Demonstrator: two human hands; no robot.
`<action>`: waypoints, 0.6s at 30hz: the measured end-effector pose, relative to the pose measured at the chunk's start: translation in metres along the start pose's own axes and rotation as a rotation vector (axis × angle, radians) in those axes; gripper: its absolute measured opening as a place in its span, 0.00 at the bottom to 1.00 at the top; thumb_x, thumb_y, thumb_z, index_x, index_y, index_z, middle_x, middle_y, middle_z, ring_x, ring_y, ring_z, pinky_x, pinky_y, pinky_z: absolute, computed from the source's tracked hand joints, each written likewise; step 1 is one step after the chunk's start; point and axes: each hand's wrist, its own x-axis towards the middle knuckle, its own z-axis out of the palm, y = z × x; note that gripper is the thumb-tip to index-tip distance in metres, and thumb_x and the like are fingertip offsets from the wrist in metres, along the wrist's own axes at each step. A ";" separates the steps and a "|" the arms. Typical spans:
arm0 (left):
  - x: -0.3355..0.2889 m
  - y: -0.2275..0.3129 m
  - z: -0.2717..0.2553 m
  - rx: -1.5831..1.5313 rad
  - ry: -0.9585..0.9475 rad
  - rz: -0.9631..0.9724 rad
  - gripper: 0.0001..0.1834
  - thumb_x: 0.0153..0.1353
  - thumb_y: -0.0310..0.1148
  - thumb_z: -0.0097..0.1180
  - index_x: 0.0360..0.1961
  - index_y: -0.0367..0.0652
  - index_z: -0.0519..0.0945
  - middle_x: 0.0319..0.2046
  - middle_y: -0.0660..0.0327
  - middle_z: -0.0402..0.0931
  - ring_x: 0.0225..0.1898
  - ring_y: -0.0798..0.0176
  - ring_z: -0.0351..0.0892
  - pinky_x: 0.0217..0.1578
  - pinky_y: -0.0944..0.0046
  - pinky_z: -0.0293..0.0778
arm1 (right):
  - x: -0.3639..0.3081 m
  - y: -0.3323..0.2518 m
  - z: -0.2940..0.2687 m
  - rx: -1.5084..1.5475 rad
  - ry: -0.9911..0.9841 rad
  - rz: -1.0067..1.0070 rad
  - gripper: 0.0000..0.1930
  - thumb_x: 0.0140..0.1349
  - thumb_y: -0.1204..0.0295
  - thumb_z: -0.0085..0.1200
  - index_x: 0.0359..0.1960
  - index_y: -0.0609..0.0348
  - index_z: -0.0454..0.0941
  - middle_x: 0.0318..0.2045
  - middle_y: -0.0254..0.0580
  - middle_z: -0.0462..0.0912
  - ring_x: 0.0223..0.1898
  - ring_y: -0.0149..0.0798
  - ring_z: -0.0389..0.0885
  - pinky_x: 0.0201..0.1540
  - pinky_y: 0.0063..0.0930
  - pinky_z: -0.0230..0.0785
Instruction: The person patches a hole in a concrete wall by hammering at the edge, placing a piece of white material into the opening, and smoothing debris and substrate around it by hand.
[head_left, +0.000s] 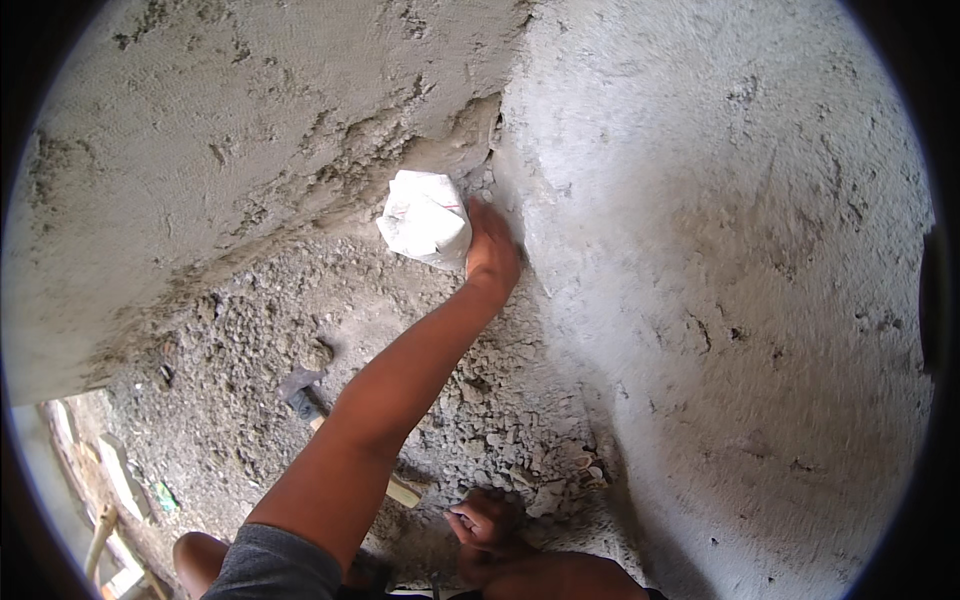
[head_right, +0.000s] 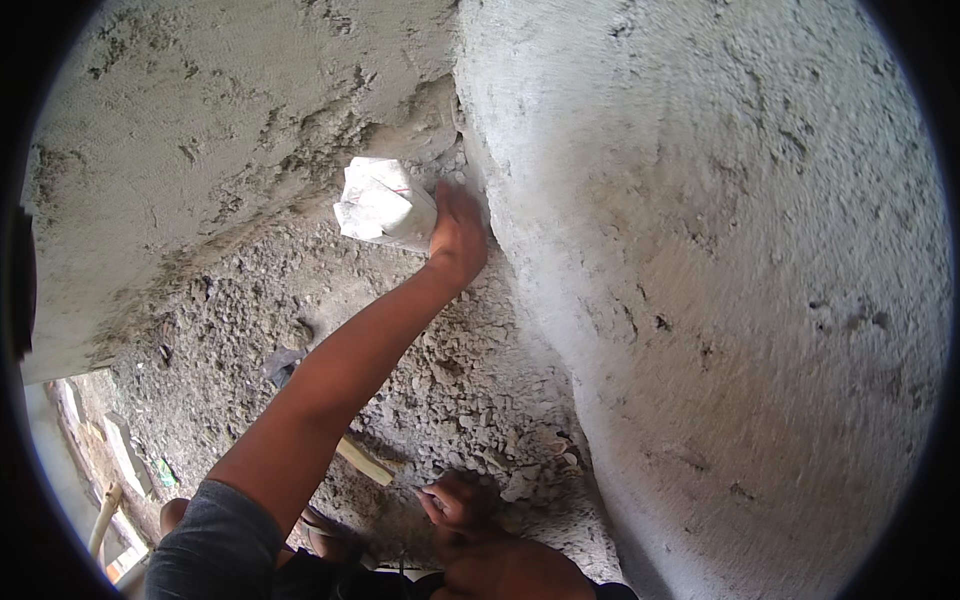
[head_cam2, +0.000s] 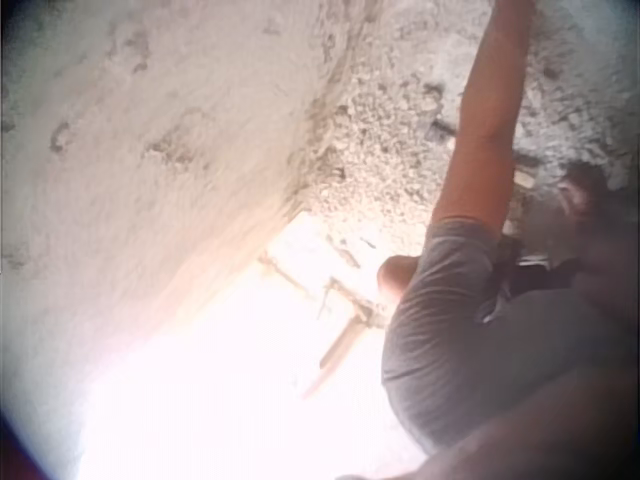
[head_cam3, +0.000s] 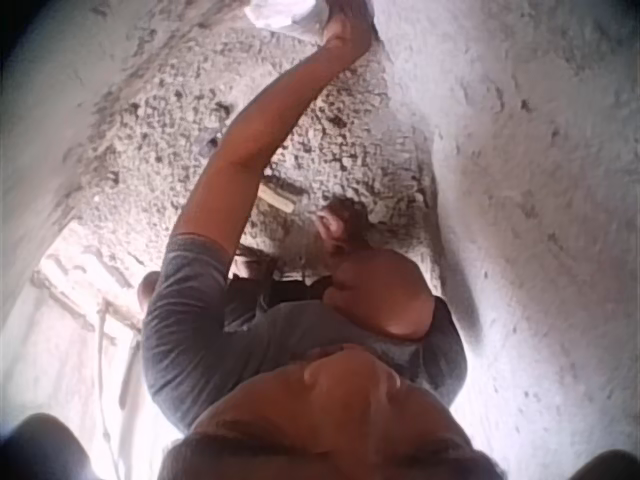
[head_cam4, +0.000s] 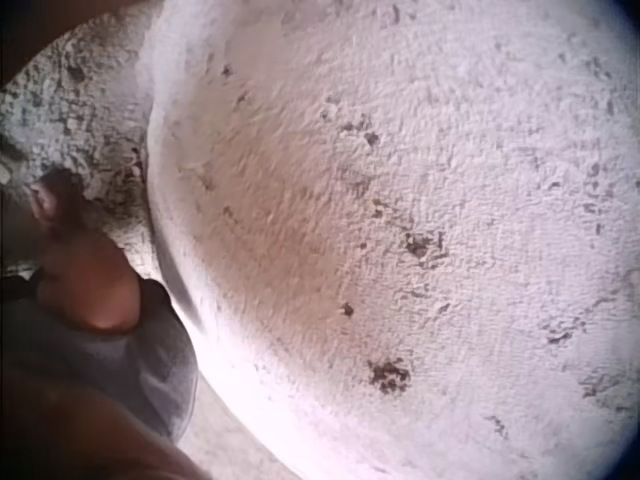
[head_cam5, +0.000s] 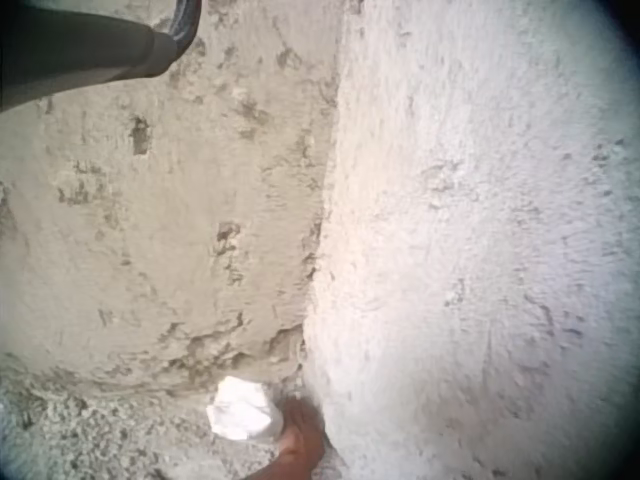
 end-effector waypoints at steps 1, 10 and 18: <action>0.002 0.001 0.006 0.039 -0.086 0.052 0.30 0.72 0.38 0.40 0.70 0.31 0.65 0.73 0.41 0.57 0.74 0.34 0.52 0.70 0.26 0.41 | 0.002 -0.001 -0.002 -0.025 -0.012 -0.009 0.08 0.47 0.66 0.71 0.24 0.45 0.82 0.18 0.29 0.74 0.20 0.37 0.74 0.26 0.35 0.64; 0.001 -0.010 -0.005 0.303 -0.084 0.250 0.23 0.67 0.41 0.52 0.59 0.43 0.81 0.57 0.47 0.78 0.59 0.41 0.75 0.62 0.27 0.57 | 0.004 -0.002 -0.008 -0.043 0.028 0.004 0.07 0.46 0.62 0.71 0.22 0.40 0.83 0.19 0.25 0.75 0.24 0.36 0.74 0.29 0.34 0.60; 0.063 -0.007 0.026 0.691 -0.485 -0.177 0.23 0.68 0.36 0.54 0.63 0.45 0.77 0.60 0.59 0.76 0.62 0.46 0.73 0.57 0.35 0.70 | 0.002 0.002 0.000 -0.028 0.022 -0.015 0.07 0.47 0.63 0.71 0.22 0.41 0.82 0.19 0.25 0.76 0.22 0.35 0.74 0.28 0.33 0.61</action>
